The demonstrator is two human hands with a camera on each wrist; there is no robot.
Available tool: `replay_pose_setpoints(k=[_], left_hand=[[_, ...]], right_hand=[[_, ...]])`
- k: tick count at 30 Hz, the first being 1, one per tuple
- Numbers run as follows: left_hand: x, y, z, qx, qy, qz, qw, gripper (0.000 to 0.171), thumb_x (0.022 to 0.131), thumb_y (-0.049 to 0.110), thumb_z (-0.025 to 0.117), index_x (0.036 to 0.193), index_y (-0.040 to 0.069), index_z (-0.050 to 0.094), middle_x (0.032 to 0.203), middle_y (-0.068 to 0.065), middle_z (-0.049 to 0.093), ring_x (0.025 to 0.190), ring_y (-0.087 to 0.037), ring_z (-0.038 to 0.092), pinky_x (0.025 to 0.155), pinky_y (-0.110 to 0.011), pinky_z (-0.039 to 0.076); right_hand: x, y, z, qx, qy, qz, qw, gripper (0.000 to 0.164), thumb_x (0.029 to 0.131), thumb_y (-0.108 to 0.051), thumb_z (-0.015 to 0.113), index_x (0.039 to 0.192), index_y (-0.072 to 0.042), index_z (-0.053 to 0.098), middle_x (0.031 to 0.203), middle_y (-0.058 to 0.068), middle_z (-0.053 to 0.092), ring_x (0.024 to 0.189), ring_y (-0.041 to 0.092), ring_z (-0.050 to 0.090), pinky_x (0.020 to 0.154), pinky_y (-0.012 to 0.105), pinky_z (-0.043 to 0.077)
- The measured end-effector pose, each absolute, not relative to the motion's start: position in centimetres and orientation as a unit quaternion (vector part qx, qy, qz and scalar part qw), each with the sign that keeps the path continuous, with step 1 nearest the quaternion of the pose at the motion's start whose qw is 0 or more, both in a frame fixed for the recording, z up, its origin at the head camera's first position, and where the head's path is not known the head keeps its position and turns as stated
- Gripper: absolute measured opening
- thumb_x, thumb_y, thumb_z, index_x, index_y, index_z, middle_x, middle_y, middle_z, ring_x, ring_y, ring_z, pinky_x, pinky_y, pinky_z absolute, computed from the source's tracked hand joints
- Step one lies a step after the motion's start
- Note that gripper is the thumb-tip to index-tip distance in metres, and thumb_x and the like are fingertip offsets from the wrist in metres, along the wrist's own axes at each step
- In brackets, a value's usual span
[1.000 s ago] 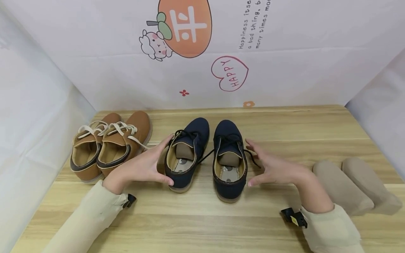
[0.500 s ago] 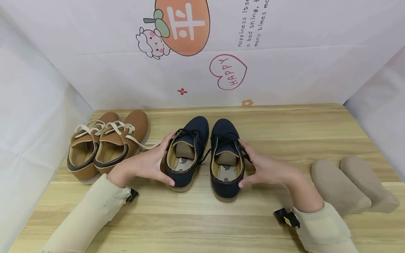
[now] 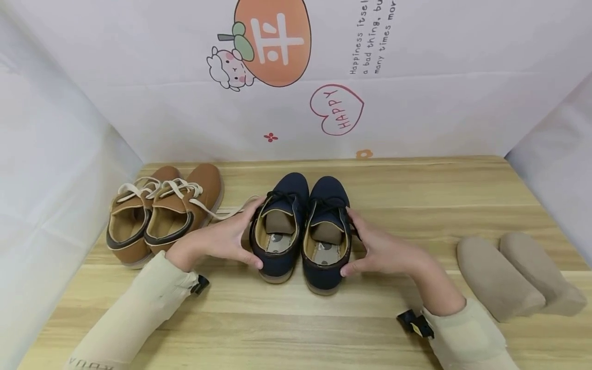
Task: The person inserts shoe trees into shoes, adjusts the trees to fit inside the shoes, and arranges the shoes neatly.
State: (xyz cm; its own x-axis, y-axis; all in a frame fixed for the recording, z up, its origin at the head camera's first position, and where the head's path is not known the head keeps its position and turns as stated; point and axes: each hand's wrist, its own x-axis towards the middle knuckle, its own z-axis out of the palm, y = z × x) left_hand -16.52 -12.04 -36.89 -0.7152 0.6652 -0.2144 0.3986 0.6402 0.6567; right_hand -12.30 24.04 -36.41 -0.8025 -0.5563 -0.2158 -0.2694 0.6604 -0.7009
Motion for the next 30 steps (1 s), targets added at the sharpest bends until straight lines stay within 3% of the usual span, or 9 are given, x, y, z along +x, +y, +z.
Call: replay_pose_setpoints(k=[11,20,25,30], left_hand=[[-15.7,-11.1,-36.3,0.285,0.872,0.299,0.264,0.134,0.076,0.055,0.081,0.159,0.012,-0.015,0.167,-0.013,-0.005,0.154,-0.023,0.010,0.124,-0.044,0.020],[-15.8,-10.5,-36.9,0.279,0.868,0.320,0.257,0.132,0.075,0.054,0.082,0.160,0.014,-0.011,0.168,-0.009,-0.005,0.154,-0.019,0.010,0.124,-0.042,0.021],[-16.1,-9.8,-37.0,0.280,0.869,0.315,0.261,0.131,0.077,0.054,0.081,0.159,0.015,-0.013,0.168,-0.010,-0.008,0.155,-0.020,0.004,0.125,-0.043,0.018],[-16.4,-9.2,-36.9,0.285,0.863,0.323,0.264,0.131,0.078,0.051,0.081,0.159,0.014,-0.016,0.167,-0.011,-0.007,0.155,-0.021,0.006,0.125,-0.041,0.018]], right_hand=[[-12.2,24.3,-36.5,-0.235,0.888,-0.342,0.200,0.126,0.078,-0.048,0.081,0.158,0.002,-0.003,0.162,0.033,0.005,0.146,0.055,0.016,0.112,0.070,0.023],[-12.2,25.0,-36.9,-0.228,0.888,-0.345,0.200,0.125,0.079,-0.049,0.080,0.158,-0.001,-0.004,0.163,0.031,0.005,0.145,0.055,0.017,0.111,0.069,0.025],[-12.3,25.5,-36.9,-0.236,0.885,-0.350,0.196,0.121,0.081,-0.040,0.081,0.158,0.000,-0.004,0.162,0.033,0.006,0.144,0.057,0.016,0.109,0.072,0.025],[-12.7,26.1,-36.9,-0.232,0.880,-0.365,0.198,0.120,0.082,-0.033,0.082,0.158,-0.002,-0.005,0.162,0.033,0.004,0.145,0.058,0.014,0.109,0.073,0.022]])
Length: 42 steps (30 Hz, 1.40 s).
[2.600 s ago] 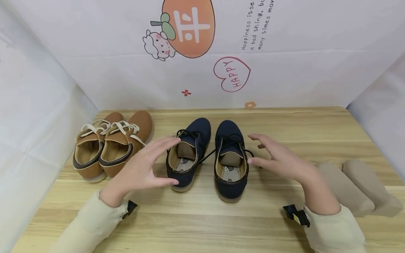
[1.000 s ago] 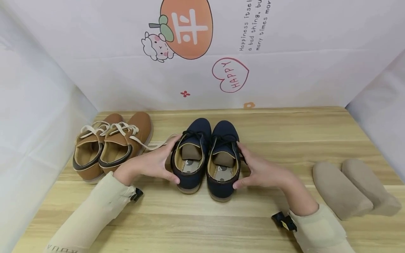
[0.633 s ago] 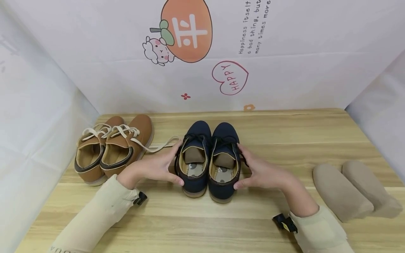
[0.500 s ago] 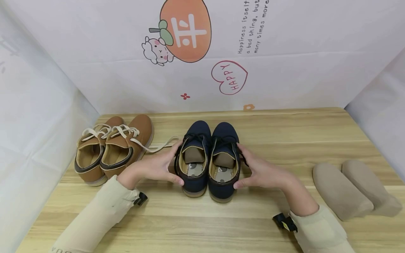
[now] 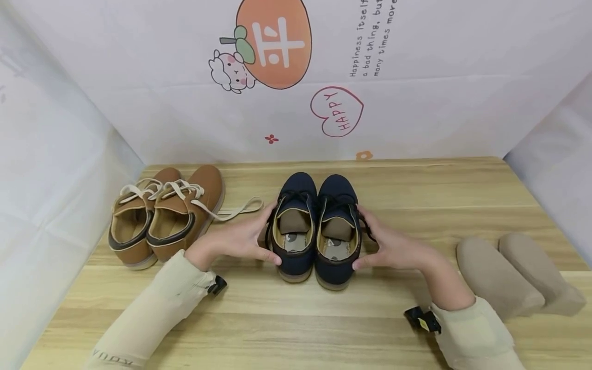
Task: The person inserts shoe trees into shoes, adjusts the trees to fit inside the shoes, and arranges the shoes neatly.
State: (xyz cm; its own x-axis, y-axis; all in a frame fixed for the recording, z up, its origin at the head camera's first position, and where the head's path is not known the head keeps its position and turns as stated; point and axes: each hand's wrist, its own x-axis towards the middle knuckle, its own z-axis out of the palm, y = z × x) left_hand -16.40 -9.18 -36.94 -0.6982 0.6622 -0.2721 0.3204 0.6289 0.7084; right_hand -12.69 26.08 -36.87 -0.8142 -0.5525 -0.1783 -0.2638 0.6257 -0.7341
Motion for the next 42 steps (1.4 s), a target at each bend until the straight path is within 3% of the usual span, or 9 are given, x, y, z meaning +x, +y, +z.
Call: replay_pose_setpoints(k=[7,14,21,42], left_hand=[[-16.9,-8.9,-37.1,0.286,0.866,0.314,0.265,0.132,0.078,0.053,0.080,0.158,0.013,-0.016,0.168,-0.012,-0.002,0.154,-0.021,0.013,0.124,-0.040,0.022],[-17.6,-7.9,-37.2,0.289,0.858,0.338,0.257,0.130,0.079,0.050,0.080,0.158,0.014,-0.016,0.168,-0.011,-0.004,0.154,-0.021,0.012,0.124,-0.038,0.021],[-17.9,-7.3,-37.3,0.285,0.857,0.340,0.262,0.130,0.080,0.051,0.080,0.158,0.014,-0.018,0.168,-0.010,-0.005,0.153,-0.021,0.019,0.122,-0.038,0.027],[-20.0,-4.5,-37.6,0.314,0.853,0.329,0.255,0.130,0.080,0.054,0.078,0.157,0.015,-0.019,0.168,-0.007,-0.011,0.155,-0.018,0.007,0.125,-0.035,0.018]], right_hand=[[-13.2,26.5,-37.4,-0.228,0.872,-0.377,0.212,0.119,0.084,-0.030,0.080,0.158,-0.002,-0.010,0.161,0.035,0.000,0.140,0.063,0.017,0.105,0.075,0.027],[-13.7,27.2,-37.0,-0.219,0.872,-0.385,0.210,0.119,0.084,-0.023,0.080,0.158,-0.004,-0.011,0.162,0.032,-0.004,0.141,0.064,0.012,0.103,0.078,0.025],[-14.2,27.7,-37.0,-0.212,0.874,-0.382,0.214,0.119,0.085,-0.023,0.080,0.158,-0.003,-0.012,0.162,0.033,-0.004,0.139,0.066,0.014,0.100,0.077,0.031],[-15.0,30.5,-37.8,-0.207,0.869,-0.408,0.188,0.114,0.085,-0.009,0.077,0.157,-0.001,-0.011,0.157,0.039,0.012,0.137,0.062,0.024,0.102,0.072,0.032]])
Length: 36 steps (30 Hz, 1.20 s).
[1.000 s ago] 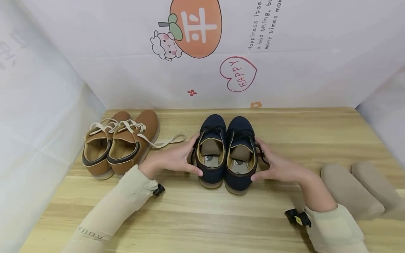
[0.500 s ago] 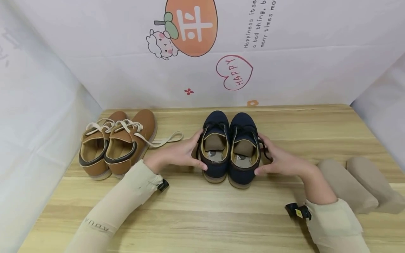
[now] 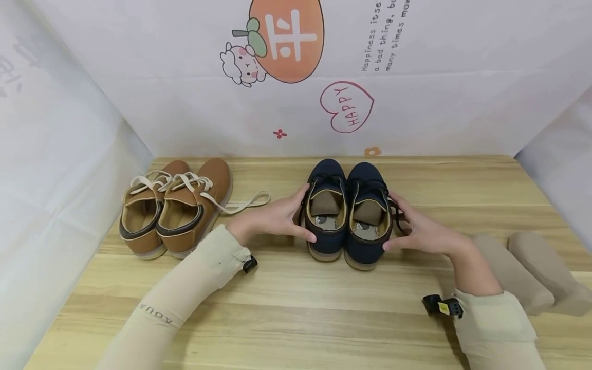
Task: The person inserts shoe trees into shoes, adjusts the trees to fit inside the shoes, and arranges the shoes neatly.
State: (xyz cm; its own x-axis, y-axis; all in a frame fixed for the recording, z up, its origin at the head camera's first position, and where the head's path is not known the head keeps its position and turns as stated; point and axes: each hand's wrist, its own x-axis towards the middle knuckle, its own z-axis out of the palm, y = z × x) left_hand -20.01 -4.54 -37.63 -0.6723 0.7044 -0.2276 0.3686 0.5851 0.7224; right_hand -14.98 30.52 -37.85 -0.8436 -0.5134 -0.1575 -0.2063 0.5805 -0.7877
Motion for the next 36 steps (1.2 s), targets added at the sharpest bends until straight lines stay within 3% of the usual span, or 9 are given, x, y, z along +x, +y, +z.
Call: replay_pose_setpoints(k=[7,9,11,14,19,29,30,33,36], left_hand=[[-20.6,-3.4,-37.6,0.308,0.855,0.334,0.249,0.129,0.079,0.053,0.079,0.158,0.015,-0.016,0.168,-0.006,-0.006,0.155,-0.018,0.010,0.125,-0.034,0.019],[-20.7,-3.1,-37.5,0.309,0.857,0.329,0.249,0.129,0.080,0.052,0.079,0.158,0.014,-0.016,0.168,-0.007,-0.004,0.155,-0.018,0.012,0.124,-0.034,0.020],[-20.8,-2.8,-37.4,0.311,0.859,0.322,0.247,0.128,0.081,0.051,0.078,0.158,0.012,-0.016,0.168,-0.009,-0.003,0.155,-0.019,0.013,0.124,-0.034,0.021],[-21.0,-2.4,-37.3,0.317,0.860,0.317,0.243,0.128,0.081,0.050,0.078,0.158,0.011,-0.016,0.168,-0.010,-0.003,0.155,-0.019,0.013,0.124,-0.032,0.020],[-21.2,-1.5,-37.4,0.331,0.856,0.317,0.239,0.128,0.082,0.049,0.078,0.158,0.008,-0.016,0.168,-0.011,-0.007,0.155,-0.019,0.011,0.124,-0.031,0.019],[-21.5,0.2,-37.6,0.317,0.852,0.327,0.258,0.128,0.082,0.056,0.075,0.157,0.017,-0.020,0.167,-0.002,-0.016,0.155,-0.013,0.004,0.125,-0.030,0.016],[-21.6,0.4,-37.6,0.319,0.851,0.329,0.256,0.127,0.082,0.055,0.076,0.157,0.016,-0.020,0.167,-0.003,-0.015,0.155,-0.014,0.004,0.125,-0.030,0.016],[-21.9,0.9,-37.6,0.322,0.851,0.328,0.254,0.127,0.083,0.053,0.076,0.157,0.015,-0.019,0.167,-0.005,-0.015,0.155,-0.014,0.003,0.125,-0.029,0.016],[-22.1,1.5,-37.7,0.322,0.851,0.329,0.252,0.127,0.083,0.052,0.076,0.157,0.014,-0.020,0.167,-0.006,-0.016,0.155,-0.014,0.002,0.125,-0.027,0.014]], right_hand=[[-15.2,31.4,-37.5,-0.199,0.871,-0.407,0.192,0.116,0.085,-0.010,0.078,0.158,-0.003,-0.012,0.158,0.040,0.006,0.136,0.066,0.021,0.104,0.072,0.028],[-15.4,31.6,-37.5,-0.199,0.870,-0.407,0.193,0.116,0.085,-0.010,0.078,0.158,-0.005,-0.011,0.158,0.039,0.007,0.135,0.066,0.023,0.107,0.058,0.040],[-15.8,31.9,-37.4,-0.206,0.868,-0.408,0.193,0.115,0.084,-0.009,0.078,0.159,-0.006,-0.010,0.158,0.039,0.009,0.134,0.066,0.026,0.104,0.035,0.048],[-16.2,32.3,-37.4,-0.219,0.862,-0.414,0.193,0.114,0.084,-0.006,0.078,0.159,-0.005,-0.008,0.157,0.038,0.013,0.134,0.064,0.028,0.090,0.006,0.039],[-16.6,33.1,-37.2,-0.236,0.853,-0.420,0.198,0.113,0.082,-0.001,0.077,0.157,0.001,-0.008,0.154,0.041,0.016,0.131,0.063,0.031,0.088,0.006,0.041],[-17.3,35.0,-37.1,-0.203,0.868,-0.400,0.212,0.109,0.084,-0.002,0.076,0.156,0.003,-0.005,0.151,0.039,0.023,0.130,0.057,0.037,0.086,0.011,0.044],[-17.4,35.2,-37.1,-0.200,0.870,-0.397,0.211,0.109,0.084,-0.002,0.076,0.156,0.003,-0.005,0.150,0.040,0.024,0.129,0.054,0.039,0.086,0.012,0.044],[-17.5,35.7,-37.3,-0.196,0.868,-0.408,0.206,0.108,0.084,0.001,0.074,0.156,0.004,-0.006,0.148,0.042,0.027,0.125,0.021,0.054,0.083,0.015,0.049],[-17.7,36.3,-37.7,-0.198,0.863,-0.424,0.192,0.106,0.083,0.006,0.072,0.155,0.006,-0.006,0.143,0.036,0.036,0.111,-0.011,0.050,0.079,0.018,0.052]])
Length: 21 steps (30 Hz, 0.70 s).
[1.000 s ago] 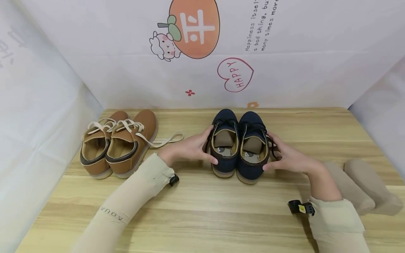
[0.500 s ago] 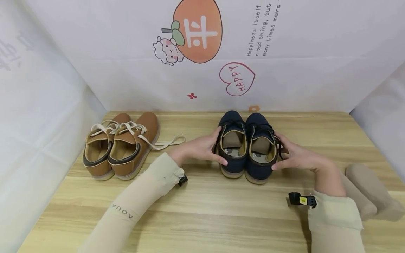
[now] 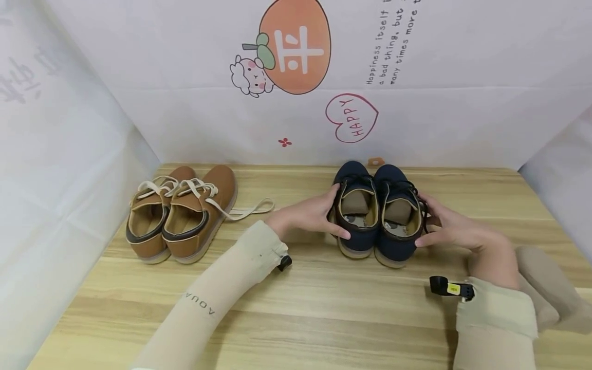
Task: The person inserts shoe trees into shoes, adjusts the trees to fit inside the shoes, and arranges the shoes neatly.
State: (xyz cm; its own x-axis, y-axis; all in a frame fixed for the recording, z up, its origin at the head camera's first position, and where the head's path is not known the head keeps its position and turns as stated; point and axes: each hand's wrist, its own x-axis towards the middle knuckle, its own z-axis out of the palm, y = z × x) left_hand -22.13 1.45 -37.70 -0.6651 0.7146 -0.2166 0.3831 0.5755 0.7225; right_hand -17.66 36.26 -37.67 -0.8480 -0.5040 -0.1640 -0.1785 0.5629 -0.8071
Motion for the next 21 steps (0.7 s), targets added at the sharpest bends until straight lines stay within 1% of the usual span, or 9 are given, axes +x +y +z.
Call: replay_pose_setpoints(k=[1,3,5,6,7,13,18,20,21], left_hand=[[-22.2,1.6,-37.7,0.323,0.851,0.329,0.251,0.127,0.083,0.052,0.076,0.157,0.014,-0.020,0.167,-0.006,-0.016,0.155,-0.013,0.001,0.125,-0.027,0.014],[-22.2,2.1,-37.7,0.322,0.850,0.332,0.251,0.127,0.083,0.051,0.076,0.157,0.013,-0.019,0.167,-0.007,-0.016,0.155,-0.013,0.000,0.125,-0.026,0.013],[-22.3,2.5,-37.6,0.322,0.852,0.331,0.248,0.126,0.083,0.051,0.076,0.157,0.013,-0.019,0.167,-0.007,-0.016,0.155,-0.013,-0.001,0.124,-0.025,0.013],[-22.3,2.7,-37.6,0.323,0.852,0.331,0.246,0.126,0.083,0.051,0.076,0.157,0.013,-0.018,0.167,-0.007,-0.016,0.155,-0.013,-0.001,0.124,-0.025,0.013],[-22.4,2.8,-37.6,0.324,0.851,0.332,0.245,0.126,0.083,0.050,0.077,0.157,0.013,-0.018,0.167,-0.007,-0.016,0.155,-0.013,0.000,0.124,-0.025,0.013],[-22.5,3.7,-37.4,0.327,0.851,0.329,0.248,0.126,0.082,0.051,0.076,0.157,0.015,-0.018,0.166,-0.003,-0.017,0.155,-0.010,-0.001,0.124,-0.023,0.013],[-22.5,4.2,-37.4,0.311,0.859,0.315,0.259,0.125,0.083,0.056,0.073,0.156,0.017,-0.020,0.166,-0.001,-0.019,0.154,-0.008,-0.005,0.124,-0.022,0.012],[-22.6,4.4,-37.3,0.306,0.862,0.308,0.262,0.125,0.083,0.058,0.072,0.156,0.018,-0.021,0.166,-0.001,-0.020,0.154,-0.008,-0.006,0.124,-0.022,0.011],[-22.6,4.5,-37.3,0.303,0.864,0.304,0.262,0.125,0.083,0.059,0.072,0.156,0.017,-0.021,0.166,-0.001,-0.020,0.154,-0.008,-0.006,0.124,-0.022,0.011]], right_hand=[[-17.7,36.5,-37.8,-0.197,0.860,-0.432,0.190,0.105,0.083,0.007,0.071,0.155,0.006,-0.005,0.142,0.027,0.041,0.107,-0.018,0.047,0.078,0.019,0.053],[-17.7,37.0,-38.0,-0.196,0.857,-0.439,0.183,0.104,0.083,0.008,0.070,0.155,0.006,-0.005,0.138,0.004,0.048,0.107,-0.019,0.048,0.078,0.019,0.053],[-17.8,37.5,-38.2,-0.196,0.855,-0.446,0.175,0.102,0.083,0.010,0.069,0.156,0.004,-0.002,0.132,-0.019,0.046,0.108,-0.019,0.049,0.077,0.019,0.053],[-17.8,37.7,-38.3,-0.197,0.853,-0.451,0.173,0.102,0.084,0.011,0.068,0.157,0.002,-0.002,0.128,-0.028,0.044,0.108,-0.018,0.049,0.077,0.019,0.053],[-17.9,37.9,-38.4,-0.199,0.851,-0.455,0.171,0.101,0.084,0.012,0.067,0.158,0.001,-0.001,0.127,-0.033,0.044,0.109,-0.018,0.049,0.077,0.019,0.053],[-18.0,39.0,-38.9,-0.219,0.850,-0.451,0.161,0.102,0.085,0.013,0.066,0.161,-0.012,0.004,0.130,-0.035,0.041,0.111,-0.018,0.049,0.081,0.013,0.048],[-18.0,39.4,-39.0,-0.219,0.855,-0.443,0.160,0.100,0.088,0.010,0.064,0.162,-0.017,0.003,0.134,-0.035,0.037,0.113,-0.020,0.046,0.081,0.013,0.047],[-18.1,39.6,-39.1,-0.211,0.861,-0.435,0.159,0.098,0.090,0.007,0.063,0.162,-0.019,0.002,0.141,-0.028,0.036,0.114,-0.022,0.042,0.082,0.011,0.045],[-18.1,39.7,-39.1,-0.204,0.863,-0.432,0.161,0.097,0.091,0.006,0.062,0.162,-0.020,0.001,0.147,-0.021,0.035,0.115,-0.023,0.040,0.082,0.010,0.044]])
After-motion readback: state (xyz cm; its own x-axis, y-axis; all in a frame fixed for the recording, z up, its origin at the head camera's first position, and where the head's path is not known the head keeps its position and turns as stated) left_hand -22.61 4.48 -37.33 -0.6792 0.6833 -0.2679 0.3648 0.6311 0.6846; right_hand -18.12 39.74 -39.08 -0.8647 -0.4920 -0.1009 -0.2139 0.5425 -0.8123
